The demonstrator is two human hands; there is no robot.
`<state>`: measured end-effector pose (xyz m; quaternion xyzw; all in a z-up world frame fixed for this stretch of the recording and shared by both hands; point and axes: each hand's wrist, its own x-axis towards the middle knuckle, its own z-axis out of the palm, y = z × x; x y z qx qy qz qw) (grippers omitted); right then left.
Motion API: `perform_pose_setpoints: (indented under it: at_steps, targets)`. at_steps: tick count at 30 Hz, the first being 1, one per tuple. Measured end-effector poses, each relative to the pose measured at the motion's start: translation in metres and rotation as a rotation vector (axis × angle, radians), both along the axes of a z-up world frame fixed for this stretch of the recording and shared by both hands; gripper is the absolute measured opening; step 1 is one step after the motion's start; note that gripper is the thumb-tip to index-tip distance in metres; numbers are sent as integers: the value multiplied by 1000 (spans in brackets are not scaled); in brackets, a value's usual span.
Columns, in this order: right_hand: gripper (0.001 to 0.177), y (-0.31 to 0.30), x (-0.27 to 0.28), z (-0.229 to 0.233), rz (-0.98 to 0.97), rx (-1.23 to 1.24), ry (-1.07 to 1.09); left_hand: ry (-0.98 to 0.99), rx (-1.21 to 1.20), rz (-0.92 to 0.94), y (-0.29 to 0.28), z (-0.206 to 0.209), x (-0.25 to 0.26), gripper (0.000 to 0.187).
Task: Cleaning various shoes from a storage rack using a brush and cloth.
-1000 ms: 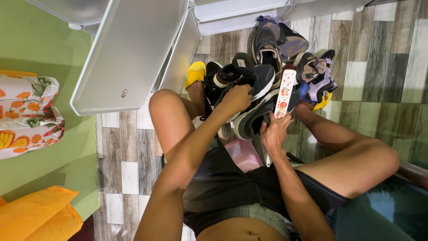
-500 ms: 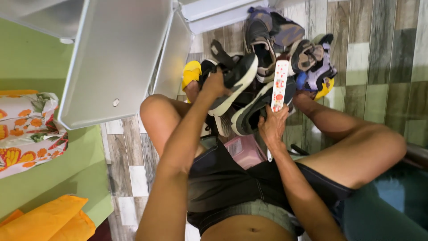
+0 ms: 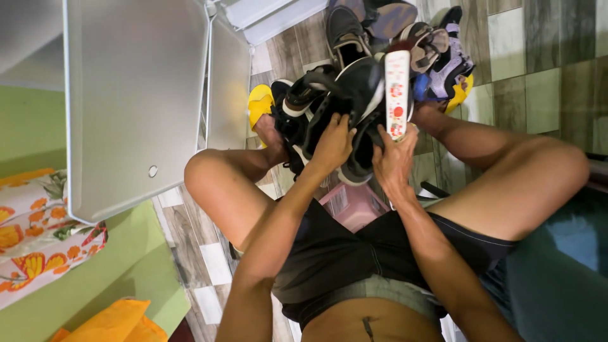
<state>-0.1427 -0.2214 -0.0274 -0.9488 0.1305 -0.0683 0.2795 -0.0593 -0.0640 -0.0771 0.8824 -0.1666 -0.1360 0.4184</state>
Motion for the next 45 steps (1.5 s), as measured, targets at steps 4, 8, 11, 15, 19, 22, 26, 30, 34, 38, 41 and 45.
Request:
perform_pose_setpoints:
  at_steps: [4, 8, 11, 15, 19, 22, 26, 30, 34, 38, 41, 45]
  targets:
    - [53, 0, -6, 1, 35, 5, 19, 219, -77, -13, 9, 9, 2, 44]
    - [51, 5, 0, -2, 4, -9, -36, 173, 39, -69, 28, 18, -2, 66]
    - [48, 1, -2, -2, -28, 10, -91, 192, 329, -16, 30, 27, -21, 62]
    - [49, 2, -6, 1, -42, 7, -126, 138, 393, -30, 27, 47, -22, 53]
    - [54, 17, -7, 7, 29, 19, -83, 252, 333, -64, 21, 36, -19, 60]
    - [56, 25, -8, 8, 91, 38, -30, 440, 314, -108, 13, 45, -13, 74]
    - [49, 19, -12, 6, 138, 55, -62, 482, 291, -112, 8, 37, -24, 112]
    - [40, 16, -10, 26, 176, 99, -70, 419, 258, -15, 2, 21, -27, 112]
    - [31, -9, -12, 26, 196, 187, -58, 330, 162, 128, -7, 1, -39, 80]
    - [24, -53, 6, 50, -103, 710, 118, 244, 116, 156, -6, -2, -34, 66]
    - [22, -117, 3, 38, -8, 546, 10, 212, 98, 89, 7, 31, -19, 64]
    - [30, -128, 4, 80, 9, 422, -48, 49, 113, 30, 34, 74, 16, 62]
